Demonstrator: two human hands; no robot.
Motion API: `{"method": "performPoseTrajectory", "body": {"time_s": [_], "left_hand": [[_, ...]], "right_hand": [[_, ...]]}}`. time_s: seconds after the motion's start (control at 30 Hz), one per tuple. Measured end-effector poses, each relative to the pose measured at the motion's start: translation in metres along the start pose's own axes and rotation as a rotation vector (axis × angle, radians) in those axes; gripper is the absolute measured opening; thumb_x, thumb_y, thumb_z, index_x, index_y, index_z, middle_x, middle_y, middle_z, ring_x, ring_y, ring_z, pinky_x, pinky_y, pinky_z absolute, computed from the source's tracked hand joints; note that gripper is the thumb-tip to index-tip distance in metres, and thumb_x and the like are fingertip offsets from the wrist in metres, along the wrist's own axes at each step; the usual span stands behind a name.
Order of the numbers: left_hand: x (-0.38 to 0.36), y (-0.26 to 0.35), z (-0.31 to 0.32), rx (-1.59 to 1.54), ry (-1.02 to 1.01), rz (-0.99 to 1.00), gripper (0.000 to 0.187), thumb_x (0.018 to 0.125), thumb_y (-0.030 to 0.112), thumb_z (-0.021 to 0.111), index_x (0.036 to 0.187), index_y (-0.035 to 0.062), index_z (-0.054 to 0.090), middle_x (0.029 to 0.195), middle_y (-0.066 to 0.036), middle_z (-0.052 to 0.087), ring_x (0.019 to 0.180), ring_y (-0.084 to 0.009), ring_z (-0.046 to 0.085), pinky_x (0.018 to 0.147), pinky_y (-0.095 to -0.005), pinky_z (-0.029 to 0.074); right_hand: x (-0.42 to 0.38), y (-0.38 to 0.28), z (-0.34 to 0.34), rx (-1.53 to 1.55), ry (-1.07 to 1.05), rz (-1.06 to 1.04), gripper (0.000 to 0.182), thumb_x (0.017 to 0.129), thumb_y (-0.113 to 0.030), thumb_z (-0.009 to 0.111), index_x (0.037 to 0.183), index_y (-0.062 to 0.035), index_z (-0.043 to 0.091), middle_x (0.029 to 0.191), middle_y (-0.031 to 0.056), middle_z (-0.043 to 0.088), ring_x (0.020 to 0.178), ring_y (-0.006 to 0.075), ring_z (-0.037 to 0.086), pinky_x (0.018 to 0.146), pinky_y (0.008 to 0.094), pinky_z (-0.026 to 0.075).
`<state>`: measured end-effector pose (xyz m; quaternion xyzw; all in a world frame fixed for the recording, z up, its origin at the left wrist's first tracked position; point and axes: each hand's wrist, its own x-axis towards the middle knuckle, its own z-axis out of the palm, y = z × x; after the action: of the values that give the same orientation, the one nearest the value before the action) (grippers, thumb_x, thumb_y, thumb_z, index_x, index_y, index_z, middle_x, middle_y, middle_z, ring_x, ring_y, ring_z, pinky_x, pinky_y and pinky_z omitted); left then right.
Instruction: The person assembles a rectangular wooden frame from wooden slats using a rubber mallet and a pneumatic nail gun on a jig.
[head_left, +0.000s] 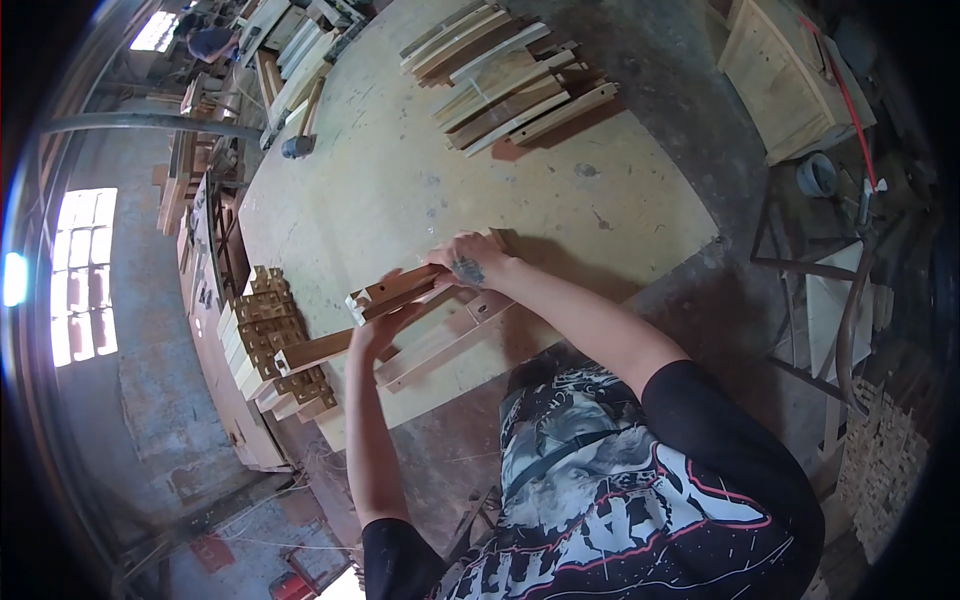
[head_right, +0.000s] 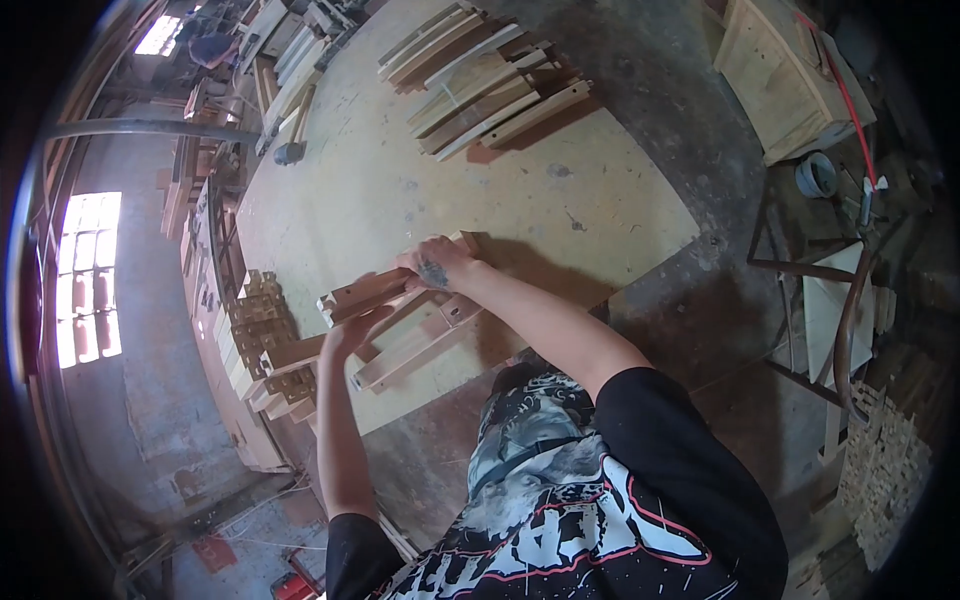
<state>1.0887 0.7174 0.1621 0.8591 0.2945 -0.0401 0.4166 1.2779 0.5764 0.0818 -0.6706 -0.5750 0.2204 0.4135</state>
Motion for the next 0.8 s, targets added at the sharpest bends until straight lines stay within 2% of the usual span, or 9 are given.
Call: {"method": "performPoseTrajectory", "body": {"time_s": [0.07, 0.13, 0.2, 0.27, 0.33, 0.43, 0.63, 0.7, 0.8], "left_hand": [[-0.010, 0.023, -0.030, -0.078, -0.006, 0.012, 0.054, 0.088, 0.000, 0.069, 0.139, 0.0081, 0.051, 0.127, -0.010, 0.063, 0.114, -0.0193, 0.061, 0.092, -0.0332, 0.052], [-0.012, 0.049, -0.057, -0.146, 0.124, 0.115, 0.040, 0.095, 0.002, 0.060, 0.135, 0.0022, 0.054, 0.124, -0.012, 0.065, 0.114, -0.0191, 0.061, 0.097, -0.0331, 0.050], [-0.007, 0.090, -0.074, -0.287, 0.224, 0.097, 0.033, 0.101, 0.016, 0.051, 0.128, -0.0030, 0.057, 0.120, -0.013, 0.067, 0.115, -0.0215, 0.062, 0.104, -0.0365, 0.045], [0.005, 0.126, -0.063, -0.189, 0.299, 0.083, 0.035, 0.104, 0.023, 0.046, 0.124, -0.0030, 0.060, 0.118, -0.013, 0.068, 0.112, -0.0211, 0.063, 0.098, -0.0365, 0.046], [0.022, 0.134, -0.049, -0.065, 0.190, 0.150, 0.037, 0.105, 0.028, 0.046, 0.117, -0.0023, 0.064, 0.112, -0.012, 0.070, 0.106, -0.0198, 0.064, 0.092, -0.0344, 0.047], [0.049, 0.114, -0.018, 0.250, 0.136, 0.051, 0.049, 0.104, 0.043, 0.043, 0.107, -0.0002, 0.067, 0.099, -0.011, 0.071, 0.099, -0.0175, 0.065, 0.084, -0.0324, 0.049], [0.060, 0.130, 0.000, 0.366, 0.116, 0.038, 0.058, 0.103, 0.051, 0.040, 0.103, 0.0001, 0.069, 0.091, -0.012, 0.072, 0.085, -0.0208, 0.069, 0.075, -0.0349, 0.053], [0.058, 0.134, 0.000, 0.409, 0.106, 0.039, 0.057, 0.103, 0.050, 0.041, 0.104, 0.0001, 0.069, 0.091, -0.012, 0.073, 0.085, -0.0217, 0.070, 0.076, -0.0348, 0.053], [0.055, 0.134, -0.002, 0.402, 0.130, 0.010, 0.049, 0.104, 0.042, 0.043, 0.106, -0.0006, 0.068, 0.096, -0.011, 0.073, 0.088, -0.0200, 0.069, 0.080, -0.0341, 0.052]], "right_hand": [[0.001, 0.003, 0.002, -0.018, -0.010, 0.005, 0.026, 0.080, -0.024, 0.076, 0.100, -0.0120, 0.067, 0.096, 0.0113, 0.072, 0.093, 0.0322, 0.069, 0.084, 0.0441, 0.053], [0.003, 0.005, 0.002, 0.059, -0.020, 0.070, 0.028, 0.080, -0.027, 0.076, 0.101, -0.0112, 0.067, 0.095, 0.0126, 0.071, 0.091, 0.0326, 0.069, 0.081, 0.0436, 0.054], [0.003, 0.021, 0.014, 0.083, 0.022, -0.006, 0.030, 0.080, -0.029, 0.075, 0.099, -0.0092, 0.065, 0.093, 0.0145, 0.070, 0.089, 0.0352, 0.068, 0.077, 0.0444, 0.053], [0.002, 0.026, 0.016, 0.125, 0.099, -0.111, 0.030, 0.080, -0.030, 0.074, 0.098, -0.0078, 0.064, 0.089, 0.0159, 0.069, 0.086, 0.0367, 0.067, 0.073, 0.0449, 0.052], [0.000, 0.021, 0.016, 0.133, 0.099, -0.083, 0.031, 0.080, -0.029, 0.074, 0.099, -0.0079, 0.063, 0.088, 0.0172, 0.067, 0.084, 0.0375, 0.066, 0.072, 0.0449, 0.050], [-0.003, 0.026, 0.021, 0.096, 0.095, -0.004, 0.031, 0.080, -0.030, 0.075, 0.100, -0.0086, 0.063, 0.087, 0.0167, 0.067, 0.082, 0.0359, 0.066, 0.071, 0.0421, 0.051], [-0.012, 0.033, 0.025, 0.042, 0.265, -0.033, 0.031, 0.081, -0.032, 0.075, 0.102, -0.0115, 0.064, 0.084, 0.0133, 0.066, 0.080, 0.0314, 0.065, 0.071, 0.0403, 0.051], [-0.013, 0.030, 0.021, 0.077, 0.126, 0.075, 0.032, 0.080, -0.033, 0.075, 0.104, -0.0133, 0.065, 0.089, 0.0131, 0.066, 0.084, 0.0321, 0.065, 0.082, 0.0419, 0.050], [-0.017, 0.033, 0.021, 0.057, 0.112, 0.040, 0.033, 0.081, -0.034, 0.075, 0.104, -0.0130, 0.064, 0.099, 0.0118, 0.067, 0.094, 0.0327, 0.064, 0.096, 0.0444, 0.045]]}}
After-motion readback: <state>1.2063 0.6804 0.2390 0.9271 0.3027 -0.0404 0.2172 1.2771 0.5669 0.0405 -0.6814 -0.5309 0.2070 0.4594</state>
